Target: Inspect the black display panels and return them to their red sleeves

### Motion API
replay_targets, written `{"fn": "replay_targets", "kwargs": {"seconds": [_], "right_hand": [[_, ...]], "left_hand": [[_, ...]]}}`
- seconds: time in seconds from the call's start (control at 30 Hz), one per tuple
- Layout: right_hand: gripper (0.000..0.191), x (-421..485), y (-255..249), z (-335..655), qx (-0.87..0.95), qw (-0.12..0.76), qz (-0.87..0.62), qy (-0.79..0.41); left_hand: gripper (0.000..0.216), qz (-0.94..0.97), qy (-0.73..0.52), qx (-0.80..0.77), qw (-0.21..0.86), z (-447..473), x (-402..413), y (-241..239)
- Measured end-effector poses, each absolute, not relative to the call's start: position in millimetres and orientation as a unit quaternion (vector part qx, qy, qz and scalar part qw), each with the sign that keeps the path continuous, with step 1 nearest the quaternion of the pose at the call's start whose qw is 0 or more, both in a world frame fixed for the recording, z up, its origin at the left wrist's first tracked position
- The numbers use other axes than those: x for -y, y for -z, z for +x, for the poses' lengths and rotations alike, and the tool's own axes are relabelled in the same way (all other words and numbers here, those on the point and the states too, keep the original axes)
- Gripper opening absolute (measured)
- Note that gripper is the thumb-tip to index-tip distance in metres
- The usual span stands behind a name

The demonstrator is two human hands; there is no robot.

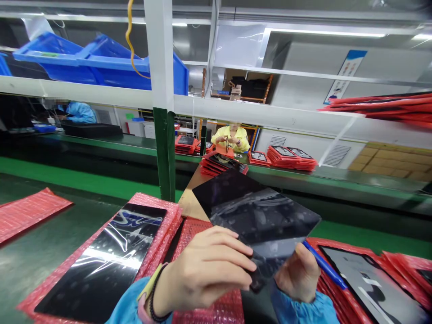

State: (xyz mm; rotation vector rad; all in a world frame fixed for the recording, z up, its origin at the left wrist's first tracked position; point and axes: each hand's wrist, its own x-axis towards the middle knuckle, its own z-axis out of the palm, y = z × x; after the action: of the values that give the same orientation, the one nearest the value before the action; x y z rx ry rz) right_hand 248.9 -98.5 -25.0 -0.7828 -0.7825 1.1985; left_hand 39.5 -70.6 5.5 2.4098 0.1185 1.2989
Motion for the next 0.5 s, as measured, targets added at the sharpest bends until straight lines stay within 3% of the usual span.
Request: {"fn": "replay_targets", "kwargs": {"seconds": [0.17, 0.27, 0.43, 0.5], "right_hand": [[0.065, 100.8, 28.1, 247.1, 0.350, 0.724, -0.346, -0.484], [0.066, 100.6, 28.8, 246.3, 0.349, 0.742, -0.334, -0.465], [0.041, 98.2, 38.4, 251.9, 0.347, 0.770, -0.283, -0.455], [0.029, 95.6, 44.1, 252.8, 0.340, 0.768, -0.269, -0.472]], "left_hand": [[0.010, 0.688, -0.594, -0.280, 0.309, 44.6, 65.8, 1.5], [0.014, 0.615, -0.592, -0.340, 0.394, 45.9, 54.8, 0.2], [0.023, 0.486, -0.547, -0.279, 0.622, 45.0, 30.2, -1.8], [0.020, 0.412, -0.582, -0.241, 0.659, 45.4, 24.3, -0.2]]}}
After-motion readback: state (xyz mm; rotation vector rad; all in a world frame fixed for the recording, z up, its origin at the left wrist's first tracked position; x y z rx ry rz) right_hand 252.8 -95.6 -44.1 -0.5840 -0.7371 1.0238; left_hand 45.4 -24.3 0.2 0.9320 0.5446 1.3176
